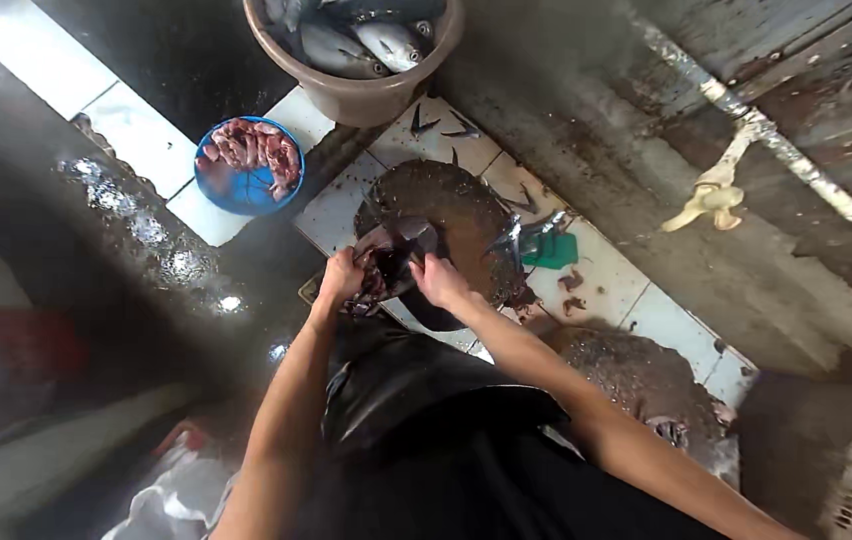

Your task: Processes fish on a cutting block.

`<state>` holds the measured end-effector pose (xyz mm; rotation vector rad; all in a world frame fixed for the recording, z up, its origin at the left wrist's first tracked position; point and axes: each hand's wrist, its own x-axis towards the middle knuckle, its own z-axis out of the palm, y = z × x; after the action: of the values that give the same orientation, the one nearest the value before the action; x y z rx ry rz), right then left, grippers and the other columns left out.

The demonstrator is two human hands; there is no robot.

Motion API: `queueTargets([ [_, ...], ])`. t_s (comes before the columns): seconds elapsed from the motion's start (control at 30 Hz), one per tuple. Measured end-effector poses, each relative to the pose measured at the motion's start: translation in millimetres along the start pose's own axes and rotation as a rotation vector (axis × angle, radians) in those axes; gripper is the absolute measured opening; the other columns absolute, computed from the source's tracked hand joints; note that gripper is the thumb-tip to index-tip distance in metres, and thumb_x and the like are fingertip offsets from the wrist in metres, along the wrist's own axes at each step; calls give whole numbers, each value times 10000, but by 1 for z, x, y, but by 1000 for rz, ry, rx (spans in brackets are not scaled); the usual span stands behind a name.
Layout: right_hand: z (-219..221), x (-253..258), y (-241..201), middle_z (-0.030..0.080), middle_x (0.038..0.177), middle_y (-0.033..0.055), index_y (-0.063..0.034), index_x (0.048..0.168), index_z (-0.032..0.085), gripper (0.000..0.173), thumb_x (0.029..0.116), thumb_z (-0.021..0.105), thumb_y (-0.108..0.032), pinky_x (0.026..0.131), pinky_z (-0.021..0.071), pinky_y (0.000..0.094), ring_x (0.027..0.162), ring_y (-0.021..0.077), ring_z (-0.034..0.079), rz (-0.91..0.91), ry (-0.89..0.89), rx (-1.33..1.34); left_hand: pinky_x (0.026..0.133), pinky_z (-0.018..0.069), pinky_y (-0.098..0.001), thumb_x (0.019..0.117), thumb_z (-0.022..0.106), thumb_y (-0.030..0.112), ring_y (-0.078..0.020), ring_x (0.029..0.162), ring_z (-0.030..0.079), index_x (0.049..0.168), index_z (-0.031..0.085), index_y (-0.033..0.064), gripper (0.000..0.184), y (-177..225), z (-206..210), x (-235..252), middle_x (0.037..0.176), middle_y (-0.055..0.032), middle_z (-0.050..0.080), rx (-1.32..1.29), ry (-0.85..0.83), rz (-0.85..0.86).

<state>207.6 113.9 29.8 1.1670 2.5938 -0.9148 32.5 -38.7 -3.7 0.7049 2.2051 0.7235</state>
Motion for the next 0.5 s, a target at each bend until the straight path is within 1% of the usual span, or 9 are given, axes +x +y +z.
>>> queueTargets([
  [0.03, 4, 9, -3, 710, 974, 204, -34, 1237, 591, 528, 1073, 429, -509, 765, 595, 593, 903, 387, 729, 58, -108, -71, 820, 564, -643, 1039, 585, 364, -407, 930, 705, 1164, 656, 45, 350, 5, 0, 2, 1013, -226, 706, 17, -2, -8],
  [0.1, -5, 23, -15, 710, 1015, 199, -42, 1185, 607, 517, 1076, 423, -512, 798, 590, 576, 963, 376, 727, 90, -196, -129, 831, 563, -642, 1052, 563, 374, -405, 954, 710, 1231, 632, 72, 359, 9, -1, 10, 1013, -217, 711, 92, -8, -6],
  [0.17, -4, 19, -14, 707, 1012, 193, -41, 1160, 612, 519, 1074, 424, -516, 784, 595, 573, 958, 371, 726, 103, -184, -134, 784, 563, -669, 1035, 578, 319, -436, 942, 709, 1302, 593, 107, 342, 11, 5, 1, 998, -226, 711, 179, -26, 22],
  [0.3, -5, 25, -23, 707, 1005, 206, -35, 1119, 628, 496, 1068, 454, -497, 753, 592, 592, 942, 384, 725, 113, -133, -95, 763, 567, -652, 1048, 524, 292, -421, 924, 718, 1401, 553, 173, 373, 29, 2, -12, 990, -183, 730, 402, -54, 187],
  [0.33, -9, 29, -31, 705, 1036, 219, -19, 1117, 636, 486, 1070, 464, -470, 782, 590, 599, 975, 387, 721, 110, -139, -72, 756, 566, -653, 1053, 517, 297, -417, 916, 721, 1405, 552, 185, 371, 33, 4, -16, 991, -175, 733, 424, -61, 215],
  [0.4, -14, 36, -43, 702, 1068, 219, -4, 1124, 646, 503, 1079, 442, -462, 831, 588, 577, 1017, 368, 716, 107, -164, -20, 761, 565, -655, 1071, 475, 359, -422, 916, 718, 1423, 512, 167, 402, 28, 13, -21, 986, -187, 724, 398, -65, 169],
  [0.43, -19, 35, -46, 698, 1045, 210, -12, 1122, 641, 528, 1082, 428, -493, 804, 593, 558, 974, 354, 719, 99, -170, 15, 767, 567, -655, 1072, 479, 390, -424, 908, 716, 1408, 508, 143, 418, 22, 15, -22, 963, -199, 716, 332, -40, 120],
  [0.47, -28, 32, -49, 686, 995, 198, -25, 1111, 632, 554, 1080, 415, -534, 734, 599, 536, 877, 336, 722, 75, -155, 64, 782, 570, -650, 1064, 508, 390, -419, 905, 716, 1367, 524, 111, 412, 15, 12, -19, 952, -209, 710, 250, -6, 84],
  [0.5, -40, 22, -49, 681, 952, 190, -40, 1110, 636, 566, 1071, 424, -563, 698, 594, 538, 818, 331, 714, 32, -98, 128, 801, 570, -645, 1059, 539, 384, -411, 907, 719, 1317, 548, 74, 403, 7, 7, -16, 954, -218, 709, 179, 17, 61],
])
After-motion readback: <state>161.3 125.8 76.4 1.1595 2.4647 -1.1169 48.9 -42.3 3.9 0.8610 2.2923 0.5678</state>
